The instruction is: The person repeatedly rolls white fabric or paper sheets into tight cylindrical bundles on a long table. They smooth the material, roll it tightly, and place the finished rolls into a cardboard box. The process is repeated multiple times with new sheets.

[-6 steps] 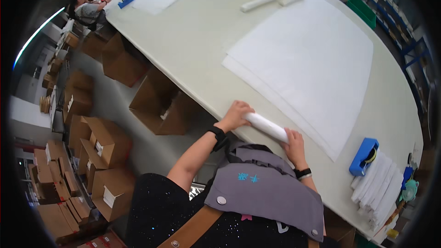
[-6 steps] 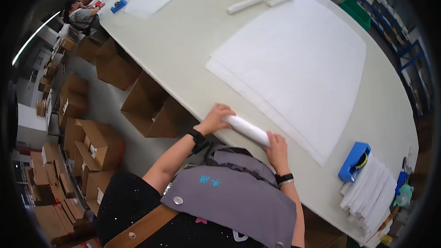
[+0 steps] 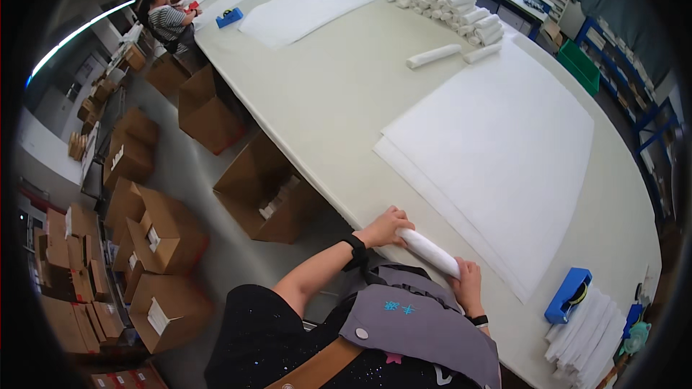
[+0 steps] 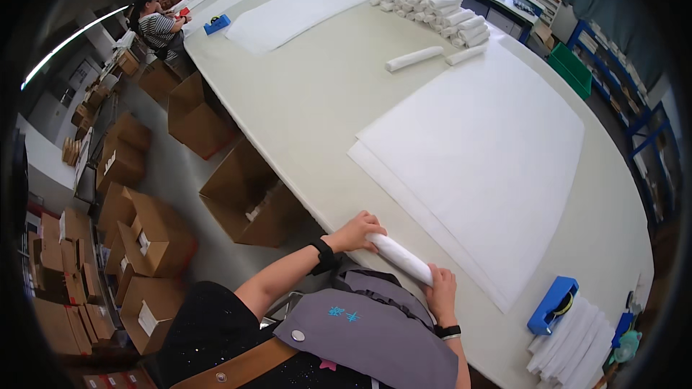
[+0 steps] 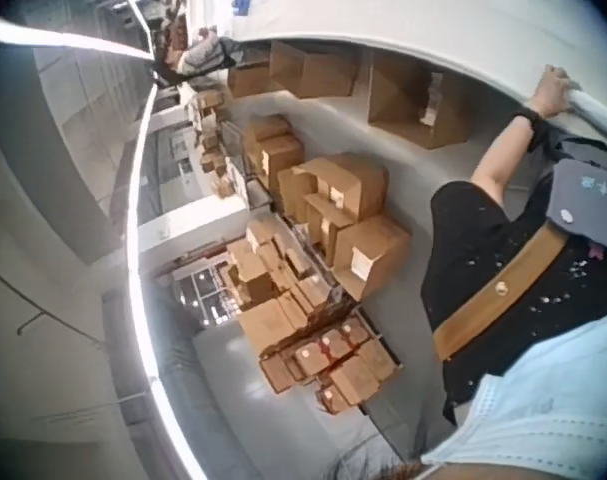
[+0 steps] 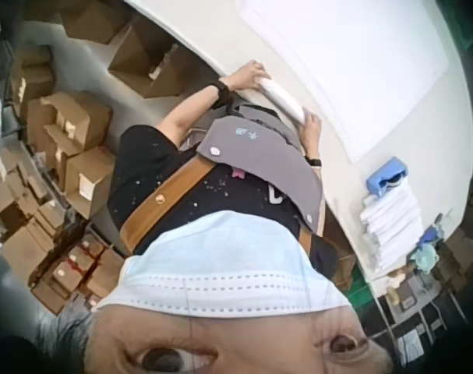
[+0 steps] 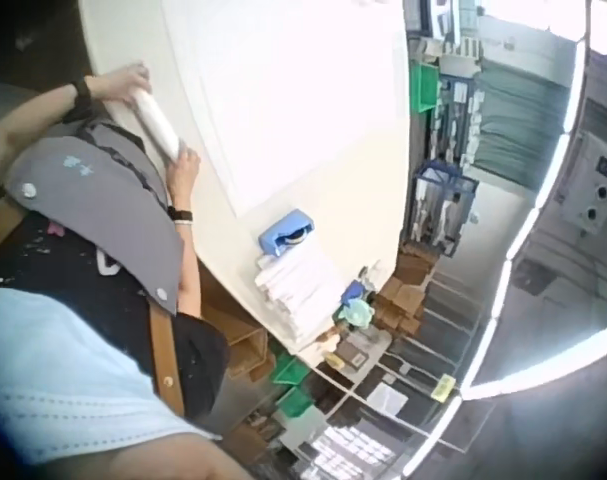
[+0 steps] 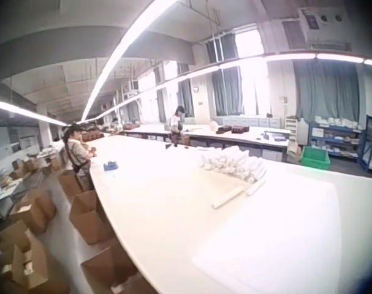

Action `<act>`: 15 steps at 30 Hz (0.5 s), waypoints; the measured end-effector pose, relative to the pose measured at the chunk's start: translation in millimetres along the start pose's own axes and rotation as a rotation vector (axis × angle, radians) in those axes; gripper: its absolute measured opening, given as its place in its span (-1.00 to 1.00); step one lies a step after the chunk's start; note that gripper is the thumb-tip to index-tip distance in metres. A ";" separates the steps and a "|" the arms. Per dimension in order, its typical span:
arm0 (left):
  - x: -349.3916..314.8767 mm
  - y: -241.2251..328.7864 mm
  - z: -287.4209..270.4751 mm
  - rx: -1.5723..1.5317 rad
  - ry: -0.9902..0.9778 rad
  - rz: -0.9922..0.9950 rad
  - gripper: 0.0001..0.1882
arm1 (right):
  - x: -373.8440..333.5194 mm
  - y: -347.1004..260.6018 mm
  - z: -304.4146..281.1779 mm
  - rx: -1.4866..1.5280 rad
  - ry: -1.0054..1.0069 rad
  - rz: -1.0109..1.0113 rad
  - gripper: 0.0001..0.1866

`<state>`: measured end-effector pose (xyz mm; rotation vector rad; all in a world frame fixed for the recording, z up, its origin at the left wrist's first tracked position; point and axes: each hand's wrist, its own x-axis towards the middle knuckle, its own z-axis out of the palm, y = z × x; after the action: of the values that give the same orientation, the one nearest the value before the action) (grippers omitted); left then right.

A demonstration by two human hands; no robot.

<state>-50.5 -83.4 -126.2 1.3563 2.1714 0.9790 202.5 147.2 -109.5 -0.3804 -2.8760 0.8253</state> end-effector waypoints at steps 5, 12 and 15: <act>6.4 -10.7 -14.1 -0.009 -0.067 0.142 -0.43 | -8.4 -6.1 19.5 -0.048 0.110 0.009 -0.38; 3.3 -24.8 -25.4 -0.132 -0.153 0.263 -0.34 | -48.0 -21.6 39.9 -0.021 0.121 0.207 -0.30; 3.5 -29.3 -28.4 -0.266 -0.158 0.129 -0.35 | -47.5 -33.1 26.5 -0.005 0.139 0.178 -0.31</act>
<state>-88.5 -98.6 -128.5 1.4048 1.7862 1.1226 236.4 93.7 -116.6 -0.6743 -2.7457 0.7842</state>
